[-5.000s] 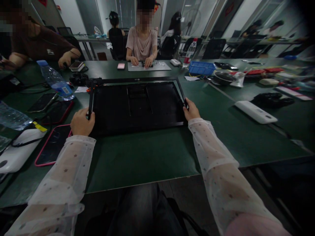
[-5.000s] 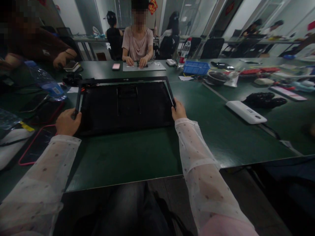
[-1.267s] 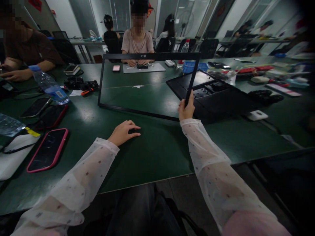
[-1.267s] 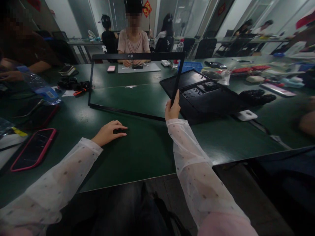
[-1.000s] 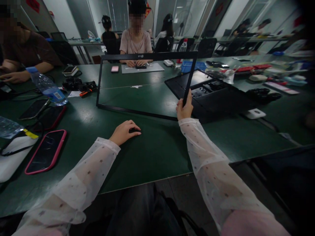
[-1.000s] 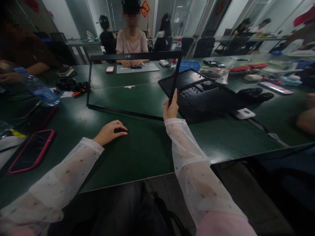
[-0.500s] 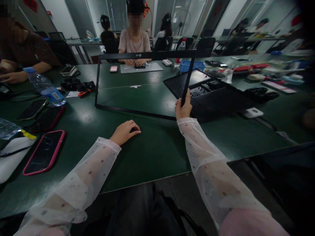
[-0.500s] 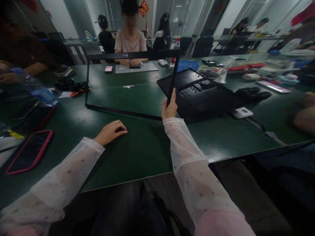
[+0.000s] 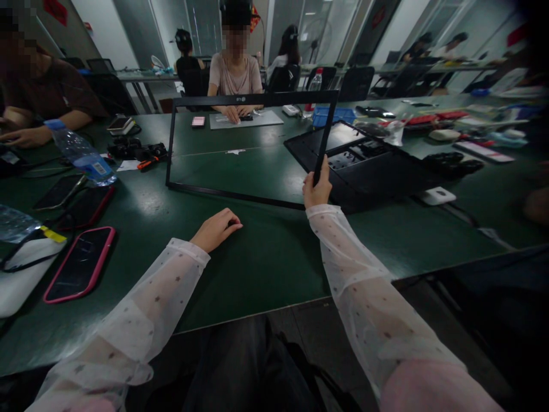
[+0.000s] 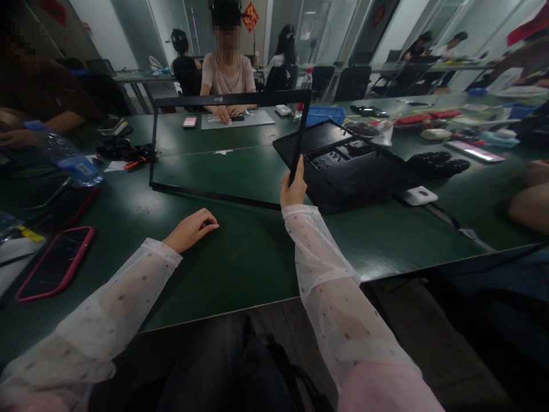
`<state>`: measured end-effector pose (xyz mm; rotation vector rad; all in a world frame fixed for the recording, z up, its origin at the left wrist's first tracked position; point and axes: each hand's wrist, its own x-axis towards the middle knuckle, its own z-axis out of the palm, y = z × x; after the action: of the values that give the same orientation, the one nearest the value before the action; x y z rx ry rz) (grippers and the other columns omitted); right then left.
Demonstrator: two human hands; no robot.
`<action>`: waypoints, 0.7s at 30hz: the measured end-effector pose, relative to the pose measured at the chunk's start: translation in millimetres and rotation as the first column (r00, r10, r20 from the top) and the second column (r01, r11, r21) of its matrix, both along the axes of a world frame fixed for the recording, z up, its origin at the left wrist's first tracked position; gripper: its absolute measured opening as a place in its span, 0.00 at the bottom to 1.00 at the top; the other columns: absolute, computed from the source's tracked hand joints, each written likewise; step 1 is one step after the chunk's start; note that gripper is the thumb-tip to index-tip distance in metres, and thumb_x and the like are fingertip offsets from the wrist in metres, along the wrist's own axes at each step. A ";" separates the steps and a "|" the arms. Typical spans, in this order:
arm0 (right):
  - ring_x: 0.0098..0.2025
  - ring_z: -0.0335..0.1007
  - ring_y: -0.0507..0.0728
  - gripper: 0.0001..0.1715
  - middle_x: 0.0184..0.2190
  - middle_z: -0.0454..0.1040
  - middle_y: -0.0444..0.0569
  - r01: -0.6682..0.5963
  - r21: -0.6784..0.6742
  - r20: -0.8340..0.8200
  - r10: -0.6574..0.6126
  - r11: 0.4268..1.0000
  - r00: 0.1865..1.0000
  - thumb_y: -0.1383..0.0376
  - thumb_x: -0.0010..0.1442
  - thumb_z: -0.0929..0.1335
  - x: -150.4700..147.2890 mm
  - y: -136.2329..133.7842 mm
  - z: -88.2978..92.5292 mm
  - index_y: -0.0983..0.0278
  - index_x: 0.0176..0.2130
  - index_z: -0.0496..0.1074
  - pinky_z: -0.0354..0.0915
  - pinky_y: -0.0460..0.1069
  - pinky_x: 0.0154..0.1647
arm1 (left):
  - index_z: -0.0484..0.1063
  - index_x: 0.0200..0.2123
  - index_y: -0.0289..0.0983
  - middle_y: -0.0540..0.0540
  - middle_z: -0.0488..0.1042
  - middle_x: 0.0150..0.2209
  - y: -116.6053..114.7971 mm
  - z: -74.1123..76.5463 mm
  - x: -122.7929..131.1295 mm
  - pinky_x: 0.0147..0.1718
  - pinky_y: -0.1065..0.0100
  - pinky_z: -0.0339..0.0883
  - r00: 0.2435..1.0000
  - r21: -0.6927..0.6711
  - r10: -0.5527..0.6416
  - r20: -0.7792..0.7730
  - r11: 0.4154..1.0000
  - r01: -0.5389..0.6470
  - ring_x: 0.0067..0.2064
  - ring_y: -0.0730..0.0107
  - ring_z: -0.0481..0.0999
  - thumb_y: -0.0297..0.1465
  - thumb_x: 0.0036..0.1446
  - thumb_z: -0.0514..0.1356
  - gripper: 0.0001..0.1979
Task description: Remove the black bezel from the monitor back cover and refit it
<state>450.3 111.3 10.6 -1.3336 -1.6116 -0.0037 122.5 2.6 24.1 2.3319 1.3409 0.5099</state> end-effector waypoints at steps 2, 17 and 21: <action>0.39 0.81 0.61 0.44 0.47 0.79 0.56 0.063 0.010 -0.047 -0.063 0.998 0.997 0.53 0.74 0.56 2.3 5.4 -7.2 0.58 0.81 0.38 0.78 0.60 0.44 | 0.75 0.43 0.38 0.44 0.75 0.45 2.4 -3.5 -5.5 0.44 0.60 0.70 0.996 -0.005 0.043 0.081 0.999 -0.042 0.42 0.64 0.75 0.41 0.71 0.58 0.12; 0.36 0.80 0.60 0.42 0.45 0.81 0.57 0.054 0.007 -0.178 -0.052 0.999 0.983 0.56 0.74 0.55 6.9 14.1 -18.8 0.62 0.81 0.42 0.77 0.61 0.47 | 0.78 0.58 0.39 0.39 0.78 0.54 -8.7 -9.3 -21.0 0.55 0.52 0.72 0.999 0.196 -0.009 -0.040 0.980 0.017 0.55 0.56 0.76 0.37 0.74 0.55 0.17; 0.36 0.80 0.61 0.43 0.48 0.80 0.58 0.035 0.020 -0.209 -0.030 0.999 0.978 0.55 0.74 0.56 8.4 18.5 -22.3 0.60 0.80 0.42 0.77 0.62 0.46 | 0.75 0.63 0.41 0.39 0.77 0.60 -23.2 -7.1 -17.4 0.53 0.51 0.73 0.956 0.292 -0.040 -0.289 0.948 0.128 0.58 0.53 0.75 0.37 0.76 0.52 0.21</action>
<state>458.7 129.9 -11.6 -1.2972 -1.4089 0.0940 105.1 -20.6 17.0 2.7937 1.3544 0.3957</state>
